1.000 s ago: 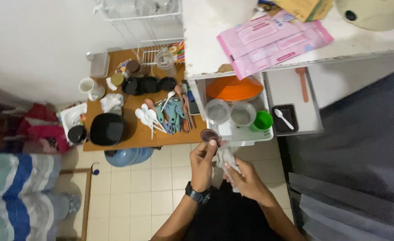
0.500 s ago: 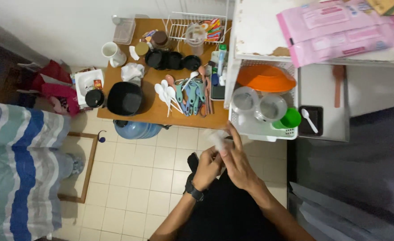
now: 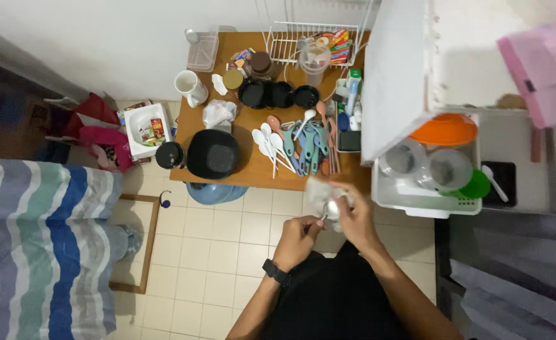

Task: Sorting and organizing plastic spoons and other small items on a table.

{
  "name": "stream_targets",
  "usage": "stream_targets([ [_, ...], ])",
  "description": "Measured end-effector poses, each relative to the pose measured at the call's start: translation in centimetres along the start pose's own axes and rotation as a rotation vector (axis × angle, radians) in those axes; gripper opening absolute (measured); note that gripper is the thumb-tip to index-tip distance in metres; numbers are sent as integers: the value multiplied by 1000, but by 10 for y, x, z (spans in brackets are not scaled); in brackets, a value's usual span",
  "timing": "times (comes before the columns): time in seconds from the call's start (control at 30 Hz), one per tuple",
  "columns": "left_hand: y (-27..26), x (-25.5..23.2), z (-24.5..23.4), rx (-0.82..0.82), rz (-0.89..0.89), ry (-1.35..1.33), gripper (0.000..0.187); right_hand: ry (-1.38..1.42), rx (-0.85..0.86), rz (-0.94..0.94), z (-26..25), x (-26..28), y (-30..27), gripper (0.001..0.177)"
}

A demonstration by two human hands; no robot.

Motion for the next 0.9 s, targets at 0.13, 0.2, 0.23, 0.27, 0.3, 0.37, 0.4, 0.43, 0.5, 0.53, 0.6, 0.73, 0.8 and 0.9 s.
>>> stream_targets([
  [0.13,19,15,-38,-6,-29,-28,22,204,-282,259,20,-16,23,26],
  [0.2,32,23,-53,-11,-38,-107,23,592,-239,342,47,-26,34,15],
  [0.23,43,37,-56,-5,-44,-107,23,589,-244,349,57,-19,33,15],
  [0.27,53,50,-62,-32,-38,-118,23,674,-86,440,82,-15,32,24],
  [0.3,66,64,-65,-54,-31,-127,23,758,69,527,105,-10,29,42],
  [0.37,77,61,-77,-45,-40,-57,23,648,34,518,121,-58,29,30],
  [0.4,83,59,-83,-47,-42,11,23,539,10,502,127,-81,30,21],
  [0.43,88,57,-86,-40,-47,12,23,539,5,509,130,-86,36,21],
  [0.5,100,54,-87,2,-75,68,21,484,-160,443,120,-95,51,33],
  [0.53,107,67,-88,8,-79,66,21,482,-165,448,120,-95,58,33],
  [0.6,119,92,-91,13,-121,75,21,476,-225,416,116,-89,74,29],
  [0.73,141,105,-103,-2,-197,73,24,346,-231,423,103,-83,117,31],
  [0.8,148,116,-100,-14,-239,-202,26,152,-223,472,97,-71,138,32],
  [0.9,156,119,-93,-46,-296,-506,29,-138,-133,305,101,-59,170,38],
])
Point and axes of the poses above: each hand's wrist, its own y-axis towards the middle knuckle, its own z-axis out of the palm, x = y × z, the point moved 8 cm from there along y, towards the middle knuckle, and after that the axes turned 6 degrees about -y, right-handed, at the moved point
